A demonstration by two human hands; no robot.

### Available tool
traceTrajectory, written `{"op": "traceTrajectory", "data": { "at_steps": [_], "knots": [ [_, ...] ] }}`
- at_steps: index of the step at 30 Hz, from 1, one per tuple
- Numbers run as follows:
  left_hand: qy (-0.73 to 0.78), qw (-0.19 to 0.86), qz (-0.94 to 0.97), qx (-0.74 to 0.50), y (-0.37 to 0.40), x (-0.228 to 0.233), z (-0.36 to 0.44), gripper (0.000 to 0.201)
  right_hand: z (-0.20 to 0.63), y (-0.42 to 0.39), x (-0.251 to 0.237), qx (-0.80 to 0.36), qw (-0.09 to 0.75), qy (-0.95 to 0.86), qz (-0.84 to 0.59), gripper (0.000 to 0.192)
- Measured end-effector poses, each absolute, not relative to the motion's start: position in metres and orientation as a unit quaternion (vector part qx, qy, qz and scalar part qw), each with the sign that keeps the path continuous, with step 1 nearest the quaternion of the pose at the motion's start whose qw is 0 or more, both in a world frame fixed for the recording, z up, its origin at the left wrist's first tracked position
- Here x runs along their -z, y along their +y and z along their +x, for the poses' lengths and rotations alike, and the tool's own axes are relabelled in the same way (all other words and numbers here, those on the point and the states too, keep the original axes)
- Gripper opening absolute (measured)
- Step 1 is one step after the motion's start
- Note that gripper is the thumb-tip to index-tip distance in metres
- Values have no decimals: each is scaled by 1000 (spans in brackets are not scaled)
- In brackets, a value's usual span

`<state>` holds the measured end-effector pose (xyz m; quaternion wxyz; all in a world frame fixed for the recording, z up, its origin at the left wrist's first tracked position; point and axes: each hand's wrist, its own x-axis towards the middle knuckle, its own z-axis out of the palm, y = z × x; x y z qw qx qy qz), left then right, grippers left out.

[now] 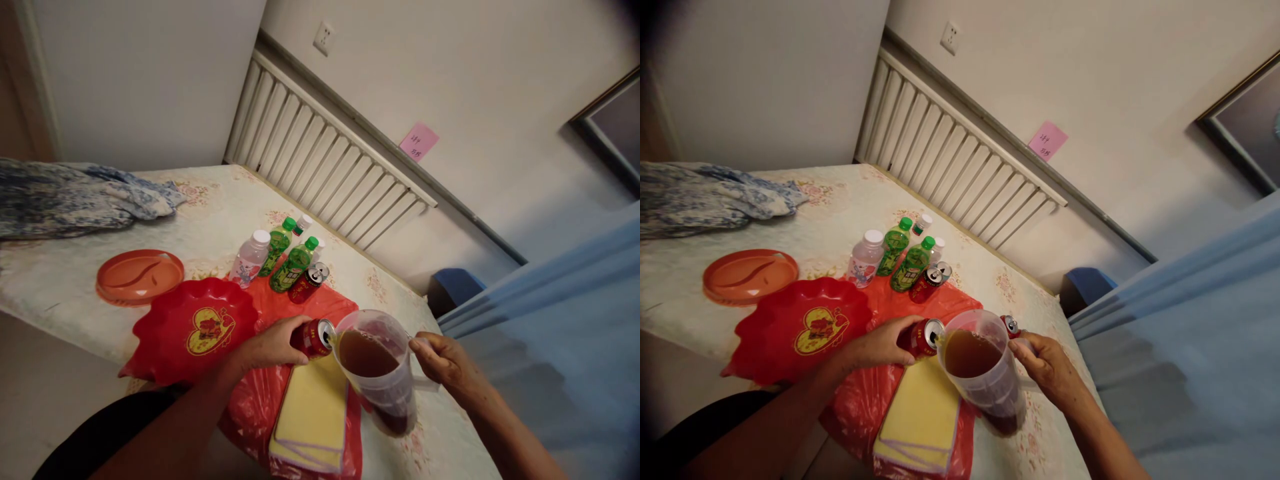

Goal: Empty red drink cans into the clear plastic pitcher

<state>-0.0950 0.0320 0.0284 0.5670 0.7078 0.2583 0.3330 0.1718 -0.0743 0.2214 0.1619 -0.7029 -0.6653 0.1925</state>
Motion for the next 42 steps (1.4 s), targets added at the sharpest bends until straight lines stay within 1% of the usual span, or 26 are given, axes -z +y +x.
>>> {"op": "traceTrajectory", "data": {
  "at_steps": [24,42],
  "knots": [
    [262,576,703,-325,32,-28,-95,74,169,-74,-224,-183,142,-671,-704,48],
    [264,578,704,-318,31,-32,-95,73,167,-73,-225,-181,140,-675,-701,51]
  ]
}}
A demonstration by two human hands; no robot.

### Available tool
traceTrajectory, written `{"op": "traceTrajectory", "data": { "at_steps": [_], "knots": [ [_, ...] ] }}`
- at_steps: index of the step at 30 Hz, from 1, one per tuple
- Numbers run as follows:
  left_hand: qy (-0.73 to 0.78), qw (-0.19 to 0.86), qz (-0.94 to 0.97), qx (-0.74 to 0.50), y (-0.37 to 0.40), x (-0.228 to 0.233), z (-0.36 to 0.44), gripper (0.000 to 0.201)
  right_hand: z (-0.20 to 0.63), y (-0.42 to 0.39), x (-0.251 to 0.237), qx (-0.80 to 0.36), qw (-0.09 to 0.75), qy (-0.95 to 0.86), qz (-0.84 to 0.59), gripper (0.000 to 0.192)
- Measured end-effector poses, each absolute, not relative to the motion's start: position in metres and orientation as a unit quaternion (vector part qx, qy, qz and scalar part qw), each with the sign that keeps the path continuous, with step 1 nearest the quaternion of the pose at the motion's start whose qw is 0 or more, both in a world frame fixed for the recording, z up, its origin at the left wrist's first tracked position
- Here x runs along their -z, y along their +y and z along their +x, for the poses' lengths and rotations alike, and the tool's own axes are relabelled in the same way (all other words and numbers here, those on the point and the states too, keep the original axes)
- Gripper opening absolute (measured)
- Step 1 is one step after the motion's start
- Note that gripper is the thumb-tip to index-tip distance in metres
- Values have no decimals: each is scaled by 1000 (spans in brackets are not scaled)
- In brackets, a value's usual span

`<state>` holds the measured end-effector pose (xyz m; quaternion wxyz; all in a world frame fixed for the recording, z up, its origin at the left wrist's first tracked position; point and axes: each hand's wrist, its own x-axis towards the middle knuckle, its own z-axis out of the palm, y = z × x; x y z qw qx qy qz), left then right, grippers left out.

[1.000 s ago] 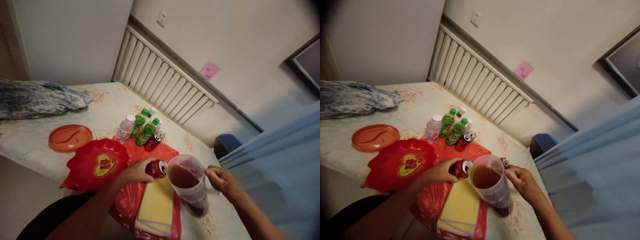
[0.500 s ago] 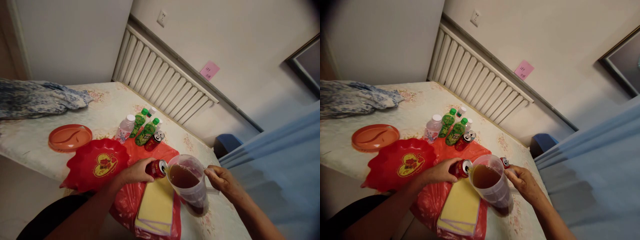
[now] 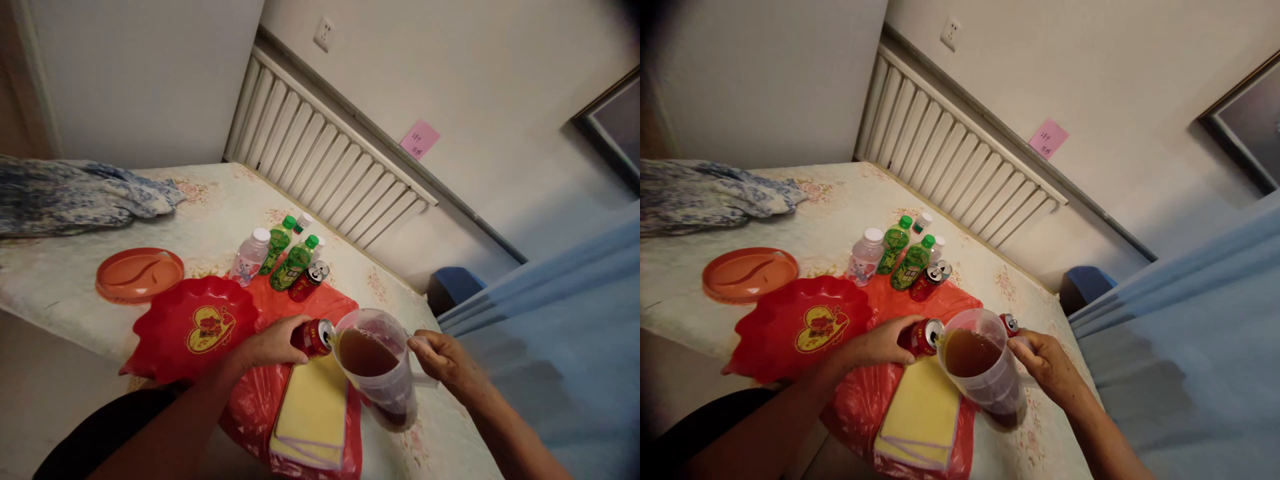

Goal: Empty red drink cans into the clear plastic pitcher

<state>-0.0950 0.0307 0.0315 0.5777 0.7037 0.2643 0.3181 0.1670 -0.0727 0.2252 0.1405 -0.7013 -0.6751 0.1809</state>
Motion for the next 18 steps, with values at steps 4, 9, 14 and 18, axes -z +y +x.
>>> {"op": "traceTrajectory", "data": {
  "at_steps": [4,9,14,18],
  "knots": [
    [260,575,706,-320,31,-31,-95,74,167,-73,-225,-180,141,-676,-701,51],
    [268,572,709,-315,31,-29,-95,73,166,-73,-226,-182,133,-676,-701,53],
    [261,575,709,-315,32,-28,-94,73,169,-72,-225,-185,132,-676,-701,53],
    [265,572,710,-315,32,-29,-94,73,170,-72,-224,-186,138,-678,-698,52]
  ]
}}
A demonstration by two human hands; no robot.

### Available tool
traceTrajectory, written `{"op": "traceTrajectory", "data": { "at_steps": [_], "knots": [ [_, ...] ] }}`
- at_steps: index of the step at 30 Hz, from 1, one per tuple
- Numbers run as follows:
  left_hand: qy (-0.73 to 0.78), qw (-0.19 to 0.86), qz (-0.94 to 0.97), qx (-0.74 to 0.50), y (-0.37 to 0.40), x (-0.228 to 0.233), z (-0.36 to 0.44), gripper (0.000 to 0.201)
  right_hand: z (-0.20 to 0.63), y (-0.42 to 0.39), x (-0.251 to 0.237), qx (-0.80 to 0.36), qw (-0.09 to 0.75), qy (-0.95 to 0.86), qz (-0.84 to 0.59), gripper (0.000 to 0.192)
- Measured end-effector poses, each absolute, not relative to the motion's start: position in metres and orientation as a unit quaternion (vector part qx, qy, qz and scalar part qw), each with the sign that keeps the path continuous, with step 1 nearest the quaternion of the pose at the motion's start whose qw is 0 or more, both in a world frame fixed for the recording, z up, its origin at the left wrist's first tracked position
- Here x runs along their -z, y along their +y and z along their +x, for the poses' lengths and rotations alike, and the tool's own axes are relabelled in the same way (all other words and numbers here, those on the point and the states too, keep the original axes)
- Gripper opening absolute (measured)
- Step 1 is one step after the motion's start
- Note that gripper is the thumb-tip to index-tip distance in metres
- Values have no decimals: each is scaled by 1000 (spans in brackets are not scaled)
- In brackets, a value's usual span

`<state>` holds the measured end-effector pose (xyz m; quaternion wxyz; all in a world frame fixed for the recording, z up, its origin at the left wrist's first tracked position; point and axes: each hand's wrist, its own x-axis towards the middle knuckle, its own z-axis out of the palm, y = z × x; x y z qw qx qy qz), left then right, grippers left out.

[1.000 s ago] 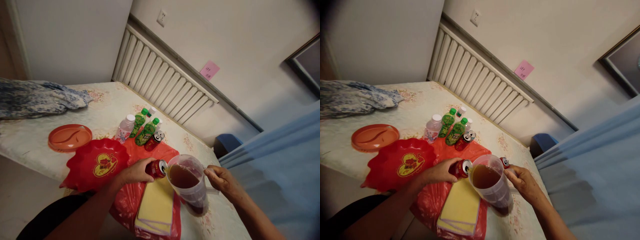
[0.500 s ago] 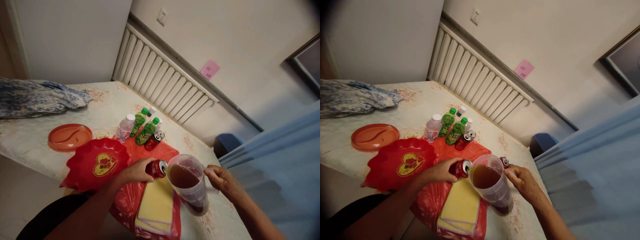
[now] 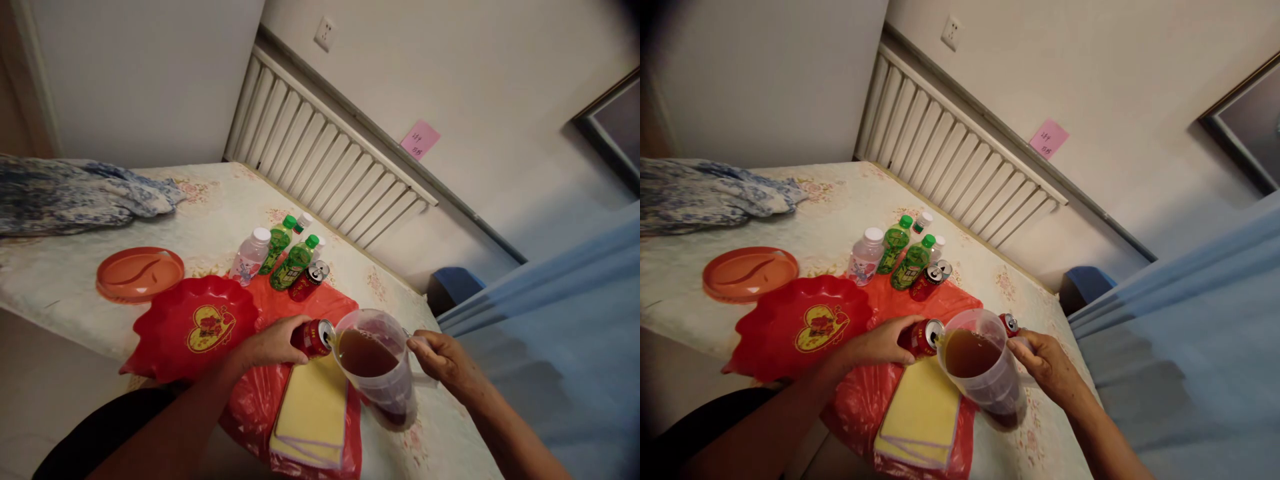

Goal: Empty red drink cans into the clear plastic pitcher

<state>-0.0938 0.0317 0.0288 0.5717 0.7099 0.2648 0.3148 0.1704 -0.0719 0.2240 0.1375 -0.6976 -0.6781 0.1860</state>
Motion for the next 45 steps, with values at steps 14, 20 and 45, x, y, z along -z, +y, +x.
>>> {"op": "traceTrajectory", "data": {
  "at_steps": [14,20,45],
  "knots": [
    [264,578,706,-313,32,-29,-94,74,168,-71,-225,-183,132,-679,-699,52],
    [262,578,707,-312,32,-28,-93,73,170,-71,-224,-183,125,-681,-698,51],
    [260,582,704,-314,31,-23,-92,69,167,-70,-222,-187,124,-684,-694,52]
  ]
}}
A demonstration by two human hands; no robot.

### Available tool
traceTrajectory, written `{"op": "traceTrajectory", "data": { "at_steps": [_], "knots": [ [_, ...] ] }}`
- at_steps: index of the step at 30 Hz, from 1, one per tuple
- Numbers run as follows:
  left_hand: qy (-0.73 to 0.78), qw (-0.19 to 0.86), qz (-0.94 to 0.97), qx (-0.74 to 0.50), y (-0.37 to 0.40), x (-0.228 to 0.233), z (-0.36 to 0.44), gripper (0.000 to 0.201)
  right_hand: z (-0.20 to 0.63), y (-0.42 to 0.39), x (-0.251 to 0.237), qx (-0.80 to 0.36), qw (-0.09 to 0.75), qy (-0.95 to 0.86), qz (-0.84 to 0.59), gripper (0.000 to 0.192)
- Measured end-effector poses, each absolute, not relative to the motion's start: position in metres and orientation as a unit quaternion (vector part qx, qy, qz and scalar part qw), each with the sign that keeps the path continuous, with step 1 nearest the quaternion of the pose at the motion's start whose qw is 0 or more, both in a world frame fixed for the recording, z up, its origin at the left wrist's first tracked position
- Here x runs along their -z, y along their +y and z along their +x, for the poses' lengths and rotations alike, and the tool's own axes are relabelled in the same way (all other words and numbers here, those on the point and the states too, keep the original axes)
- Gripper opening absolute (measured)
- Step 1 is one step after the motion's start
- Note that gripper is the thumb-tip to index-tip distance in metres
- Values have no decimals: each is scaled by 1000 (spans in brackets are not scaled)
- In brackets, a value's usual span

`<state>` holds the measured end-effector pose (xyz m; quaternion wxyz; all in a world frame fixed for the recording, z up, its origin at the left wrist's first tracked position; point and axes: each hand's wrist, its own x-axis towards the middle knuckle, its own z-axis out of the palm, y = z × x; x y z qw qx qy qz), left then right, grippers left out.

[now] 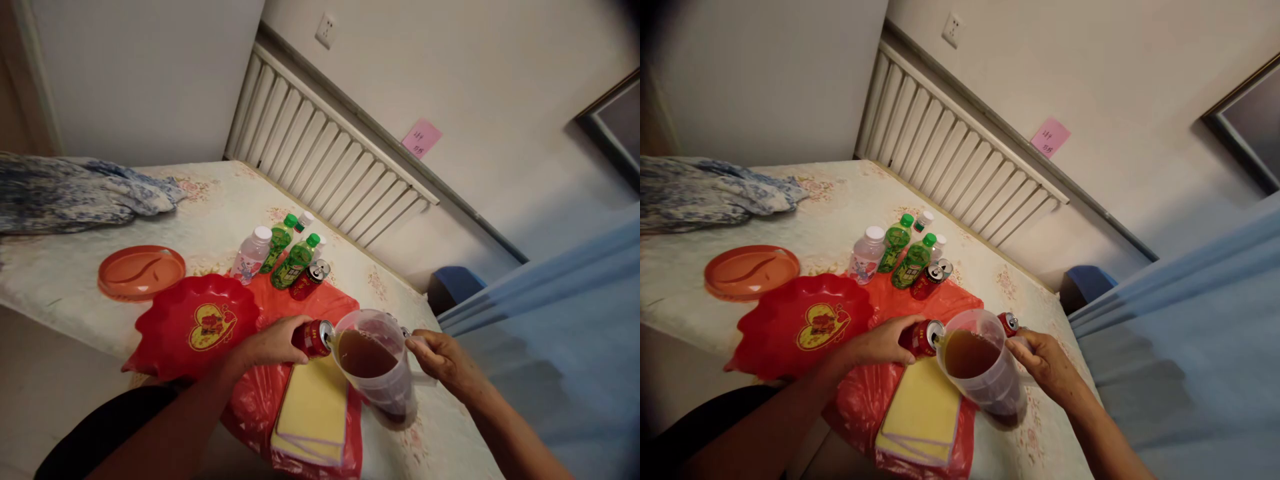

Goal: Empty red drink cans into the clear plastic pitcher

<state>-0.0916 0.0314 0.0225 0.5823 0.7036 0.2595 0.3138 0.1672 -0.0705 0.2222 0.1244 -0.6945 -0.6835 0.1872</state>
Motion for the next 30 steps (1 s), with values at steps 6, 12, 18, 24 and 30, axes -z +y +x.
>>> {"op": "traceTrajectory", "data": {
  "at_steps": [6,12,18,24,30],
  "knots": [
    [261,571,712,-314,31,-24,-93,68,168,-71,-221,-184,123,-685,-694,51],
    [259,573,710,-318,32,-20,-91,67,169,-71,-220,-190,129,-686,-691,49],
    [255,572,710,-321,32,-19,-91,66,170,-70,-220,-186,126,-689,-689,50],
    [261,575,709,-314,31,-22,-92,67,170,-69,-219,-187,131,-686,-691,51],
    [262,570,711,-319,31,-24,-93,69,169,-71,-220,-212,143,-673,-695,53]
  ]
}}
